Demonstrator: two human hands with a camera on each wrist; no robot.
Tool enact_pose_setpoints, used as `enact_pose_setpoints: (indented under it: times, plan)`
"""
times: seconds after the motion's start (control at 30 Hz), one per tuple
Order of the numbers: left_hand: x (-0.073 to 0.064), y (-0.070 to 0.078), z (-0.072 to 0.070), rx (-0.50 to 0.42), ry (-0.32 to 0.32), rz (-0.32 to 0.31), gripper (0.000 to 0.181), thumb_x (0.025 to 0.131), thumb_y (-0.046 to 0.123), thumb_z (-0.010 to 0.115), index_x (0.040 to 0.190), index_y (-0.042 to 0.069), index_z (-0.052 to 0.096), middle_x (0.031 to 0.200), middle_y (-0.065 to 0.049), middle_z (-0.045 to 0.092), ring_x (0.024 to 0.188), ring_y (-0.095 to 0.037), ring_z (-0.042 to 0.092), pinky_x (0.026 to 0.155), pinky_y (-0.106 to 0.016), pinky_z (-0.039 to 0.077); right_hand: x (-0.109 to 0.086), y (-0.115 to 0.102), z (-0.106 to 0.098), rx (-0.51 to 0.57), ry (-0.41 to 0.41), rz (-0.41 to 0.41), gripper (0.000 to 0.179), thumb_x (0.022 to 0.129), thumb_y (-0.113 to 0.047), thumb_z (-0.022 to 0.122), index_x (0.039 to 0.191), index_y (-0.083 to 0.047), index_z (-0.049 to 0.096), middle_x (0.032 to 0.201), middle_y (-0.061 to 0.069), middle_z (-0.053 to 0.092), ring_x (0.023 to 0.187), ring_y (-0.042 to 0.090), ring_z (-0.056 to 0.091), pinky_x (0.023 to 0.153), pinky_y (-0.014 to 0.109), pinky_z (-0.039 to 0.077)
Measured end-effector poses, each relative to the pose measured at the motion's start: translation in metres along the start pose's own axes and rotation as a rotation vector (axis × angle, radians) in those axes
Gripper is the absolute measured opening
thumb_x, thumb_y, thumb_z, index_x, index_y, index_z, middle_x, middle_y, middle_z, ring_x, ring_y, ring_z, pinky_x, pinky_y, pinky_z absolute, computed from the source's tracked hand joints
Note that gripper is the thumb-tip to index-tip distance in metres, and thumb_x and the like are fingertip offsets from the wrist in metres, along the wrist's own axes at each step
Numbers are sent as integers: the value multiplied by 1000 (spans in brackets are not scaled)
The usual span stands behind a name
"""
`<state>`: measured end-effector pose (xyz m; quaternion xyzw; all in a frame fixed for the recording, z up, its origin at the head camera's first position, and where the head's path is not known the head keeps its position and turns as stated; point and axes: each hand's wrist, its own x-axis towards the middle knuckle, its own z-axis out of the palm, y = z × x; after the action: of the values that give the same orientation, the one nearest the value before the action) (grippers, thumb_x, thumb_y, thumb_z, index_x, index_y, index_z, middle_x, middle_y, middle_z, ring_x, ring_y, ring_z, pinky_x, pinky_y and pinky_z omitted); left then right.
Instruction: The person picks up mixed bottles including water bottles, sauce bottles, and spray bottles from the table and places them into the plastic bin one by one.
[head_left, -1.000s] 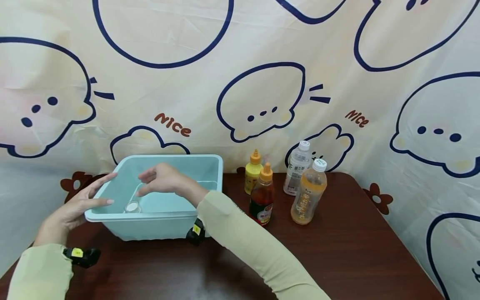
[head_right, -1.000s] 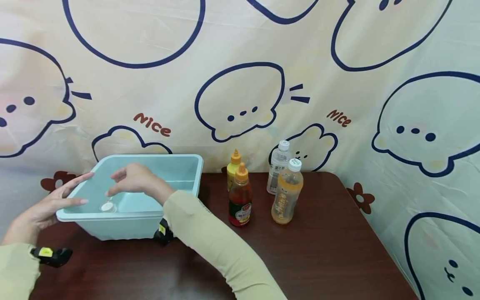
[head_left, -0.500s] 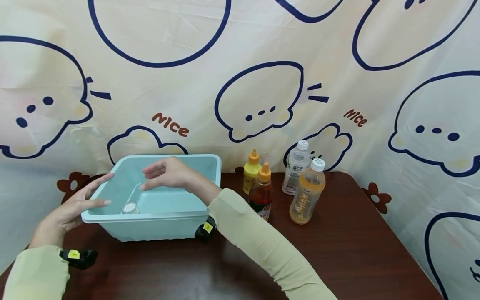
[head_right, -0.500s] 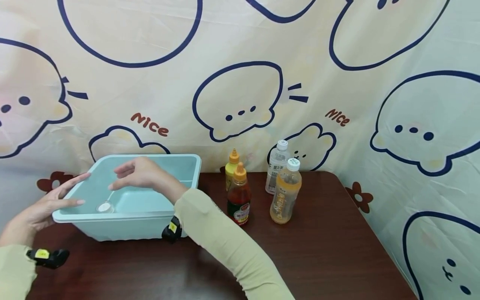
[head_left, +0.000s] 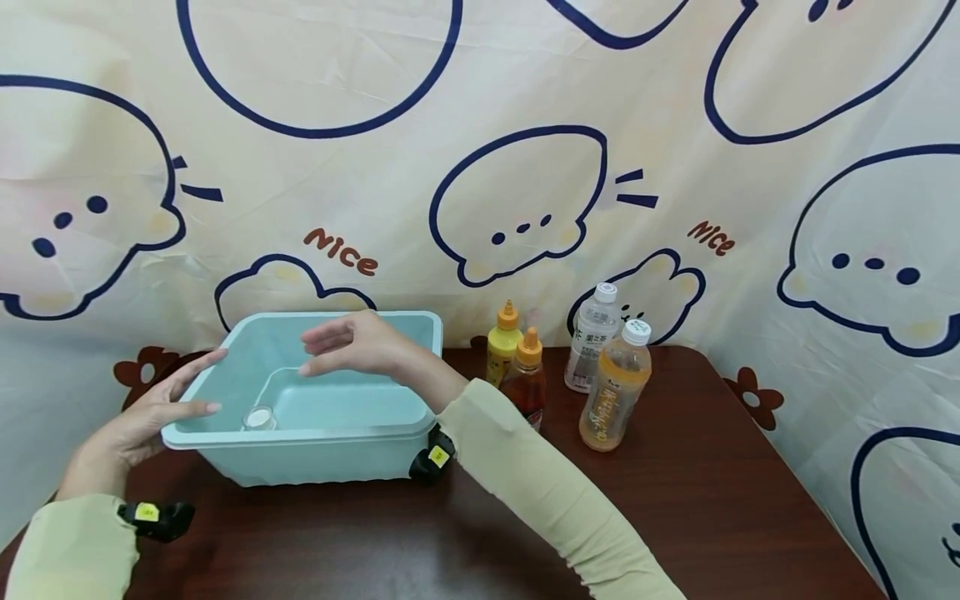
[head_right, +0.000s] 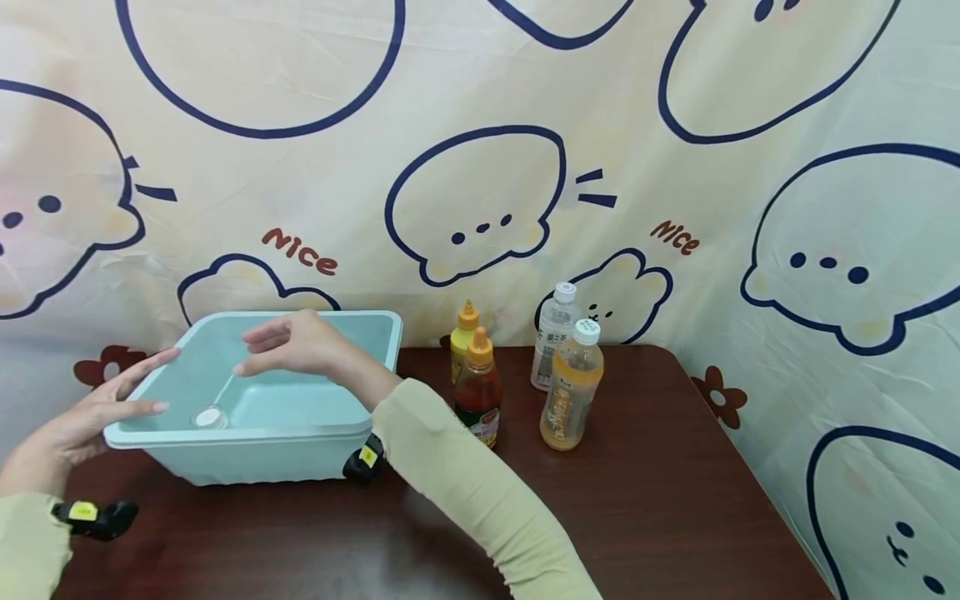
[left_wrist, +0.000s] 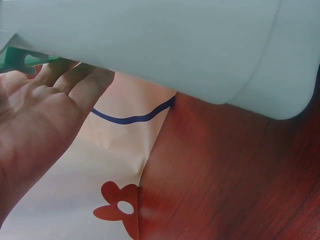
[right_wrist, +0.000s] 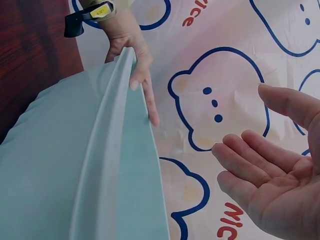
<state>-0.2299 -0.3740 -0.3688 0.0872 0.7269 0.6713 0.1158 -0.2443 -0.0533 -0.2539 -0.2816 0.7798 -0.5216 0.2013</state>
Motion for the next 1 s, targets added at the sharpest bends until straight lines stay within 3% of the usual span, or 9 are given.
enact_pose_setpoints:
  times: [0.37, 0.73, 1.0]
  plan:
    - [0, -1, 0, -11, -6, 19, 68, 88, -4, 50, 137, 41, 33, 113, 12, 35, 79, -17, 64, 63, -37, 54, -13, -3, -17, 25, -17, -31, 39, 80, -12, 69, 117, -5, 60, 109, 5, 64, 92, 2, 59, 79, 17, 46]
    - [0, 0, 0, -25, -8, 7, 69, 88, -4, 50, 137, 41, 32, 115, 10, 33, 81, -17, 63, 64, -37, 54, -25, 0, -38, 22, 12, -6, 38, 81, -13, 68, 118, -7, 60, 111, 4, 64, 99, 7, 58, 83, 20, 46]
    - [0, 1, 0, -7, -2, -5, 69, 88, -3, 51, 137, 42, 31, 115, 10, 31, 82, -16, 62, 65, -37, 54, -33, 4, -54, 6, 36, -30, 40, 82, -13, 67, 120, -7, 58, 115, 7, 61, 103, 10, 57, 85, 22, 47]
